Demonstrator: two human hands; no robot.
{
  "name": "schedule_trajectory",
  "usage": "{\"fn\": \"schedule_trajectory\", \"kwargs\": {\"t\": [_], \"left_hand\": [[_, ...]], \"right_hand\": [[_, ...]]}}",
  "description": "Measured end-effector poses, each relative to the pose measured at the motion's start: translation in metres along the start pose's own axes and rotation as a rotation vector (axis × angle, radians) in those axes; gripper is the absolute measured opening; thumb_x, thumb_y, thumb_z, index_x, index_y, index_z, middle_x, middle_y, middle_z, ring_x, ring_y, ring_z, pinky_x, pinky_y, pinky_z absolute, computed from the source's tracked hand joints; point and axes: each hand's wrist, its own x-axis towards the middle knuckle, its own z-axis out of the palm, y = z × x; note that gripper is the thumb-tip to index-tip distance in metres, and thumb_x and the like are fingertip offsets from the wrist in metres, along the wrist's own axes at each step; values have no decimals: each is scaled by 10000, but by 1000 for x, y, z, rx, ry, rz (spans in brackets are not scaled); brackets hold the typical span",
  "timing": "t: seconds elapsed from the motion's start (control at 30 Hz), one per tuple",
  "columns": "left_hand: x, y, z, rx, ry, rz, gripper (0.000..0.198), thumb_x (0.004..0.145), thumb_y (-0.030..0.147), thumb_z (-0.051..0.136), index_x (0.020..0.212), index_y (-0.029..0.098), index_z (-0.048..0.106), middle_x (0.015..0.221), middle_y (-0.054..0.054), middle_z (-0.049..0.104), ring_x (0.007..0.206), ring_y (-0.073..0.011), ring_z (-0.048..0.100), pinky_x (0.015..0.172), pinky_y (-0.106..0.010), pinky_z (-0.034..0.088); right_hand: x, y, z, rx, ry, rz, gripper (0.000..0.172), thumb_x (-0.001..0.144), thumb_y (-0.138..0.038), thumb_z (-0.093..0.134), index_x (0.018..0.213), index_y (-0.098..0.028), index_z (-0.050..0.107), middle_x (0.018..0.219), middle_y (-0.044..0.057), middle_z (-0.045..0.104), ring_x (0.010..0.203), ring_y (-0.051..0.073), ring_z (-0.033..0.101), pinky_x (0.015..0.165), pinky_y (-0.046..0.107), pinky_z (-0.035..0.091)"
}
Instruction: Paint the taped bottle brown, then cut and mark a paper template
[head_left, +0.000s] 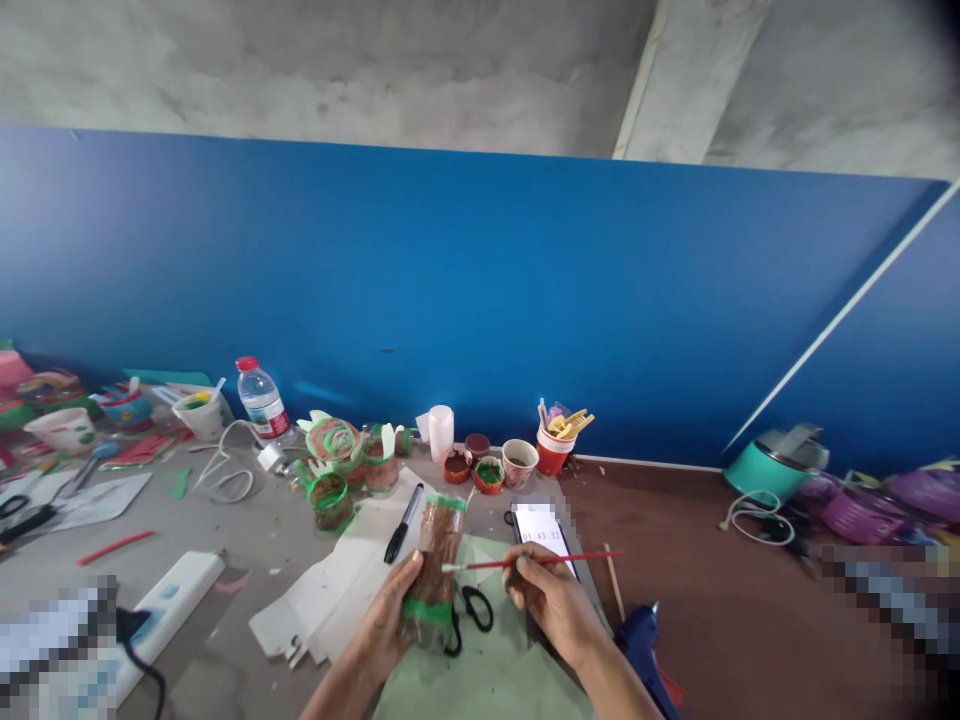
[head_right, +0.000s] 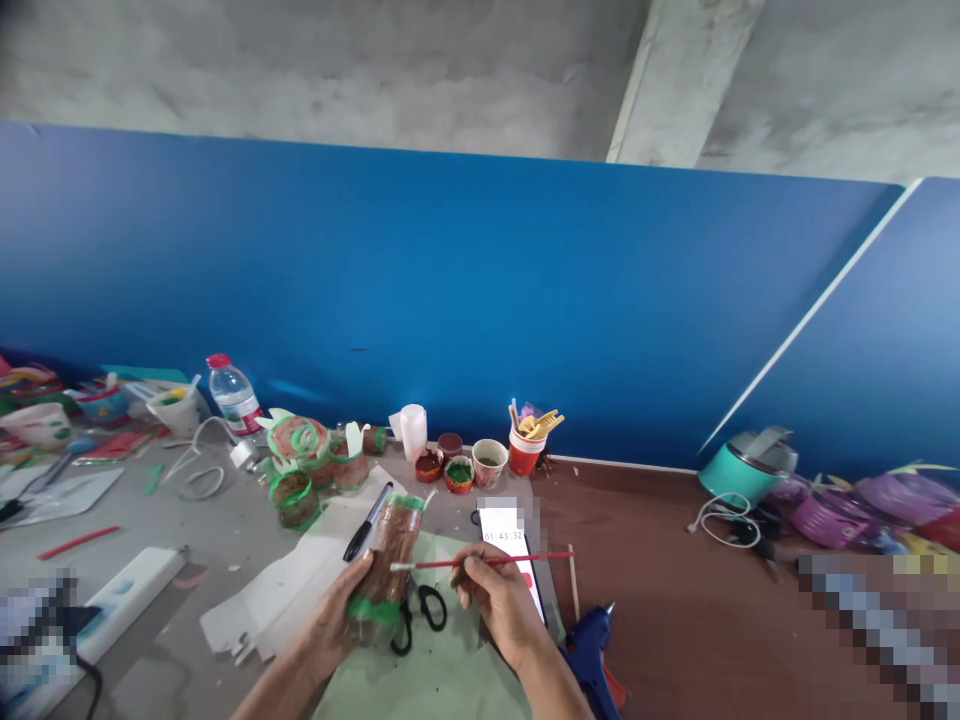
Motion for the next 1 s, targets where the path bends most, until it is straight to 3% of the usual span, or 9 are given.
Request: {"fn": "schedule_trajectory", "kwargs": {"t": [0.13,0.3,0.47,0.63,0.8,1.0], "left_hand": [[3,-2,-3,-8,-12,16,440,694,374,769,1042,124,671,824,-71,748,677,-200,687,575,-250,496],[3,-2,-4,-4,9,-9,413,694,377,766,1006,120,681,787,-70,742,648,-193,674,578,-258,498],[0,2,1,-3,21,2,376,684,367,771,952,115,693,744,-71,735,633,-202,672,576,-263,496],[0,1,1,-3,-10,10,358,672,390,777,892,119,696,778,-79,739,622,-195,666,573,-265,500],[1,0,-1,2,-4,-1,430,665,411,784,972,127,683,813,-75,742,679,-196,677,613,-262,511],[2,0,0,16,9,19,446,658,407,786,988,129,673,779,-63,741,648,-197,679,570,-257,508]], "right_hand": [[0,-2,-3,5,46,-73,273,638,-366,828,793,-161,735,676,40,693,517,90,536,530,212,381],[-2,-5,-4,-39,9,-15,256,640,-370,820,726,-151,719,618,42,669,532,107,541,512,214,369],[-1,-5,-6,-43,53,-99,268,651,-379,814,783,-163,724,670,34,678,526,95,528,530,223,379],[-3,-5,-4,-100,-36,-23,266,665,-392,800,738,-149,719,627,44,666,548,115,540,508,221,362],[-4,-4,-3,-98,3,-84,277,664,-405,801,776,-163,725,667,37,684,534,102,533,532,228,377],[-8,-5,1,-129,-164,17,260,672,-384,785,726,-138,721,609,54,669,532,127,541,490,232,366]]}}
